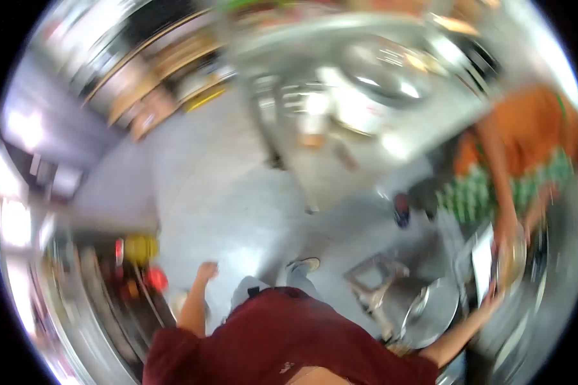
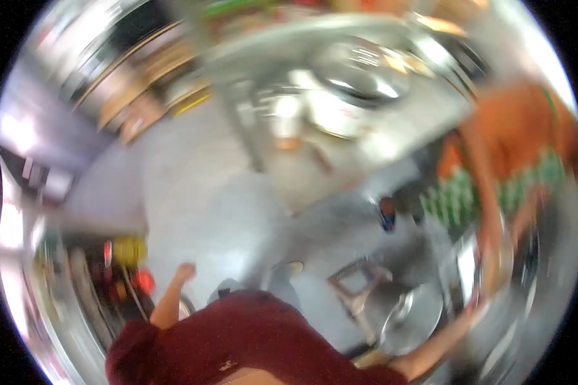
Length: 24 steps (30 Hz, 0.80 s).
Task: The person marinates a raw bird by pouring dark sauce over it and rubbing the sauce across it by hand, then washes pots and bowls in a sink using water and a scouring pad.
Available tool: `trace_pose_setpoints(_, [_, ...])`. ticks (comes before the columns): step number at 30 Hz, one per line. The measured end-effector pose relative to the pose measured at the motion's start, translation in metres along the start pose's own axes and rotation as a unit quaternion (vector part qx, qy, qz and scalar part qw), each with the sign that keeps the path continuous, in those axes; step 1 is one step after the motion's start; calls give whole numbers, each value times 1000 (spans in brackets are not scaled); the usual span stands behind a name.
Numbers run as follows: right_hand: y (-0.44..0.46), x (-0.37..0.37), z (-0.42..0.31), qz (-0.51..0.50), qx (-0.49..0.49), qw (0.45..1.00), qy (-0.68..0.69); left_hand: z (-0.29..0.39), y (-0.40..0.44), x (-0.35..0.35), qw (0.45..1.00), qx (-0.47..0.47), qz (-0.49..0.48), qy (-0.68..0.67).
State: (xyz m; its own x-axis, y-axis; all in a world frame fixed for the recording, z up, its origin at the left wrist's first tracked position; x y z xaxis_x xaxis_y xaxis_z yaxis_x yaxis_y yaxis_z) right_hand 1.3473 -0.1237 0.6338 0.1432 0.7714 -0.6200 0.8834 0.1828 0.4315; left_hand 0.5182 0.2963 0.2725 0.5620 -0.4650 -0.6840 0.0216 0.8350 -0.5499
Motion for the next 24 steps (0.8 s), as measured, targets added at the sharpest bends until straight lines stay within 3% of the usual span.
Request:
trace_pose_setpoints(1, [-5,12,-28,121,5,993,-5,54,-49,-9,983,-104,69,-133])
trace_pose_setpoints(2, [-8,28,-42,189,5,982,23,46,-58,-1,991,-24,83,-102])
trace_pose_setpoints(3, [-12,44,-46,188,3,980,67,37,-72,9,985,15,124,-123])
trace_pose_setpoints(4, [-23,67,-52,178,9,977,115,51,-101,4,973,-41,133,-183])
trace_pose_setpoints(6, [-42,128,-57,95,86,971,203,70,-100,-8,942,-50,173,-283])
trace_pose_setpoints(9, [-78,216,-58,-90,253,908,321,3,-157,17,903,-127,242,-332])
trace_pose_setpoints(11, [-95,277,-59,-268,324,805,419,-51,-191,44,870,-200,274,-358])
trace_pose_setpoints(12, [-96,318,-51,-424,322,682,503,-93,-216,59,849,-246,285,-370])
trace_pose_setpoints(13, [-184,309,-167,-253,425,797,345,-133,-242,82,825,-295,293,-383])
trace_pose_setpoints(14, [-216,346,-180,-325,389,801,320,-175,-270,107,797,-341,305,-395])
trace_pose_setpoints(15, [-279,341,-236,-305,324,871,208,-219,-302,139,767,-385,312,-407])
trace_pose_setpoints(16, [-314,351,-261,-503,204,815,203,-256,-338,162,744,-460,342,-345])
trace_pose_setpoints(17, [-357,365,-280,-450,179,850,206,-283,-372,184,717,-528,363,-276])
trace_pose_setpoints(19, [-416,394,-315,-546,124,811,170,-304,-433,196,669,-608,343,-258])
trace_pose_setpoints(21, [-472,421,-349,-629,83,757,154,-300,-477,192,532,-619,412,-404])
trace_pose_setpoints(24, [-569,394,-432,-655,-32,740,150,-293,-506,157,480,-644,439,-401])
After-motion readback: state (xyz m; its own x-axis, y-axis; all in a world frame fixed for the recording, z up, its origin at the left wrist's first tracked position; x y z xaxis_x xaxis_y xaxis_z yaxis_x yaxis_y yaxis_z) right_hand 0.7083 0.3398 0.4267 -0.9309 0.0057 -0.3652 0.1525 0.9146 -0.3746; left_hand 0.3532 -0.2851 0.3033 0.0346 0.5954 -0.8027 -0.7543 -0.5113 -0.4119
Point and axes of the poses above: each hand's wrist, its own y-axis towards the middle knuckle, its own x-axis out of the palm, z = x × y, the point moved 2 cm from there along y, towards the middle knuckle, and after that the axes turned 12 degrees about z, right-handed, at the moved point
